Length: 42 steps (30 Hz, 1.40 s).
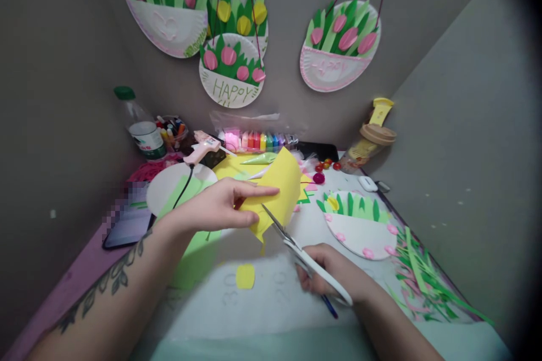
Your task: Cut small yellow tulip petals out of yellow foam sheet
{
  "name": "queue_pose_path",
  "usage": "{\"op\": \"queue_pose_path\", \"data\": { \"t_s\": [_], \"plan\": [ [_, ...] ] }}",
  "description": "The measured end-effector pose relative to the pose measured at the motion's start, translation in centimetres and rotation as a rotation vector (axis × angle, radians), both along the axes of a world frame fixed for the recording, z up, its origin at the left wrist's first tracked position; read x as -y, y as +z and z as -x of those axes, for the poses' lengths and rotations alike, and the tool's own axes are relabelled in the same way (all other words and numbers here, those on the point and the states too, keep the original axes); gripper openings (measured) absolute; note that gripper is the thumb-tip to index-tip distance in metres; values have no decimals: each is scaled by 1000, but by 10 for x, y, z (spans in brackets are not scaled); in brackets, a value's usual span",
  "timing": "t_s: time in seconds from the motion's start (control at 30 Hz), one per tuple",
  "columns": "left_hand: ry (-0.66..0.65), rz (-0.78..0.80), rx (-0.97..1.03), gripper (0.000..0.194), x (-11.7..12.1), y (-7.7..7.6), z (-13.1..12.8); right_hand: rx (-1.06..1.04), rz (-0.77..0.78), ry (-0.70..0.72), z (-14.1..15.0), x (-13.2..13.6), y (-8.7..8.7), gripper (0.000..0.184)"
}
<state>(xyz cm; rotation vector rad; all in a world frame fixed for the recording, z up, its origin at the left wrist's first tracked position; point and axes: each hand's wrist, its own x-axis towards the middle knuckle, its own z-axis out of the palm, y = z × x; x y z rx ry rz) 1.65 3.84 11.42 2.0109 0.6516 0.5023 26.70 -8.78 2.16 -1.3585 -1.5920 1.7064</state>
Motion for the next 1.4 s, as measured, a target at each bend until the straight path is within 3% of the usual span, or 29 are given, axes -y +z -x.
{"op": "queue_pose_path", "data": {
  "t_s": [0.33, 0.53, 0.67, 0.77, 0.9, 1.0, 1.27, 1.4],
  "plan": [
    [-66, 8, -103, 50, -2, 3, 5, 30, 67, -27, -1, 1, -2, 9],
    [-20, 104, 32, 51, -5, -4, 4, 100, 23, -37, 2, -1, 4, 13],
    [238, 337, 310, 61, -15, -25, -2, 160, -2, -14, -5, -3, 8, 17],
    [441, 341, 489, 66, -26, -51, -9, 158, -30, -7, -15, -5, 5, 15],
    [535, 306, 244, 57, -30, -81, -20, 59, -122, -34, -23, -8, -1, 20],
    [547, 231, 82, 45, -25, -91, -27, 45, -122, -77, -22, -8, 0, 21],
    [618, 149, 98, 14, -21, -101, -32, 63, -146, -111, -20, -5, -5, 18],
    [764, 106, 154, 18, -28, -111, -28, 57, -168, -95, -22, -5, -13, 24]
  ]
}}
